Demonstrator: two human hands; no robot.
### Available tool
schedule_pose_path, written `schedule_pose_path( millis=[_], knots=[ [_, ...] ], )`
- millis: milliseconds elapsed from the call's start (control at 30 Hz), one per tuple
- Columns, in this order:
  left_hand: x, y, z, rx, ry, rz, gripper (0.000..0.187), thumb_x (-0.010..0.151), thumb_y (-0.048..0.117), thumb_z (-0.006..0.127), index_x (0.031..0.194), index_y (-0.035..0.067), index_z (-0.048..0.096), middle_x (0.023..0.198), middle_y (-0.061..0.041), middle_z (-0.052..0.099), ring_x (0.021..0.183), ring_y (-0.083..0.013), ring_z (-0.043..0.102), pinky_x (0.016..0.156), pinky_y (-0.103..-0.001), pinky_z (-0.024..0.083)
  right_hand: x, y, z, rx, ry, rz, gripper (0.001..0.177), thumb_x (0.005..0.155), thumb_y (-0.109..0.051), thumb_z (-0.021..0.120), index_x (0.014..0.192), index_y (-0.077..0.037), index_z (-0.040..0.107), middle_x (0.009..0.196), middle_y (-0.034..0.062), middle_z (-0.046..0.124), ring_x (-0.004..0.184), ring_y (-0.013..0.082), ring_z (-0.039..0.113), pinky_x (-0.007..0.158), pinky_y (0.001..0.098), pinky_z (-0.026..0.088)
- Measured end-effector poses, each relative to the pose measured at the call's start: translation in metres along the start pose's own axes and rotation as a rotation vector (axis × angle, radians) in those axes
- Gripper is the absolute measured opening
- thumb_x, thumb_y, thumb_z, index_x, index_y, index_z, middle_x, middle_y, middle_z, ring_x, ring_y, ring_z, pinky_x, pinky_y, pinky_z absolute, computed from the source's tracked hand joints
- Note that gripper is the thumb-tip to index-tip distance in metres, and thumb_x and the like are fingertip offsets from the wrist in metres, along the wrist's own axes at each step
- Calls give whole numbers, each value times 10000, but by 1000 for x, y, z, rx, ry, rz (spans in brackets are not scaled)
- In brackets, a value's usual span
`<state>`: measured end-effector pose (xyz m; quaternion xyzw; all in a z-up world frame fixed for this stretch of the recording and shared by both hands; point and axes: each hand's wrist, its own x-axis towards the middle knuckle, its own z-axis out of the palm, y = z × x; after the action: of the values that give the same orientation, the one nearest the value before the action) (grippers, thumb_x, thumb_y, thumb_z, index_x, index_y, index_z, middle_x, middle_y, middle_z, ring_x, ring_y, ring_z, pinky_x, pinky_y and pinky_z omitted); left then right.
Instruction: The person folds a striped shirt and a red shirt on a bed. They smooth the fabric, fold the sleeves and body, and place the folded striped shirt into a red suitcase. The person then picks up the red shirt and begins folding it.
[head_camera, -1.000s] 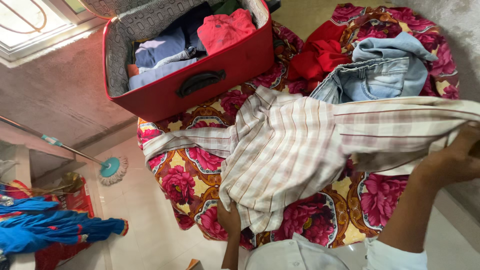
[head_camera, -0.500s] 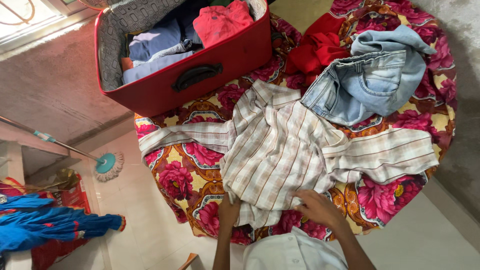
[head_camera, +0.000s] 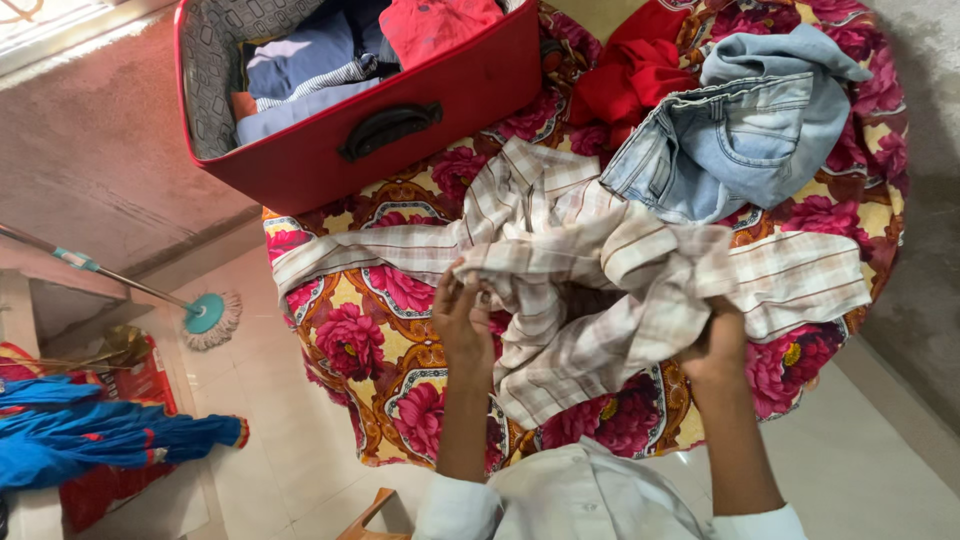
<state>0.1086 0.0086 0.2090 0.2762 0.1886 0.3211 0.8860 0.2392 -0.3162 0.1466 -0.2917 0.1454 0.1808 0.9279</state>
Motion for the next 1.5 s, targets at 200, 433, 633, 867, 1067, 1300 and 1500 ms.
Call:
schedule_pose_path(
  millis=[200,433,633,867,1067,1300,1500],
  knots=[
    [50,-12,-105,1182,25,550,825,790,52,800,1492,-28,374,1460,-213,459,1306,-323,532,1043,-437,501,33,-29,-15,-1425,101,-796,548,926,-329,717,1292,53,574,1133,195,698,914,313,722,772,403,560],
    [50,-74,-169,1308,-83,125,718,819,256,850,1385,-45,527,1135,-198,680,999,-284,695,860,-381,567,-42,48,12,-1959,398,-332,496,875,-550,724,1124,-125,666,903,115,784,854,378,729,742,509,550],
    [63,-94,-124,898,-214,155,550,857,152,825,1293,-59,565,1090,-130,730,928,-206,729,791,-336,580,-19,94,-7,-1438,372,146,535,801,-461,794,1102,-51,626,885,160,758,781,351,760,690,488,620],
    [10,-79,-21,1284,-434,-197,1003,791,171,833,1577,31,226,1119,-170,705,884,-288,723,802,-389,597,4,124,-46,-1696,307,-167,587,726,-281,924,1151,-45,594,929,124,695,839,283,711,705,383,575],
    [-87,-79,-7,1741,-874,-94,1131,648,97,897,1570,178,246,1465,-280,389,1089,-470,604,809,-527,560,10,121,-87,-1252,33,-116,381,811,1,726,1178,-49,640,883,73,711,751,183,722,639,339,580],
    [-63,-59,-5,1612,-577,192,628,821,45,731,1409,98,517,1407,-191,525,991,-376,689,773,-478,584,-34,86,-41,-1526,91,-136,191,848,-31,761,1034,-19,717,728,84,761,648,153,726,598,263,520],
    [-35,-54,-9,1485,-440,577,552,813,163,824,1290,22,584,1250,-234,551,1068,-429,631,851,-491,533,-58,55,-13,-1168,7,-414,118,905,-17,732,1021,-1,716,848,11,685,731,74,606,627,220,463]
  ],
)
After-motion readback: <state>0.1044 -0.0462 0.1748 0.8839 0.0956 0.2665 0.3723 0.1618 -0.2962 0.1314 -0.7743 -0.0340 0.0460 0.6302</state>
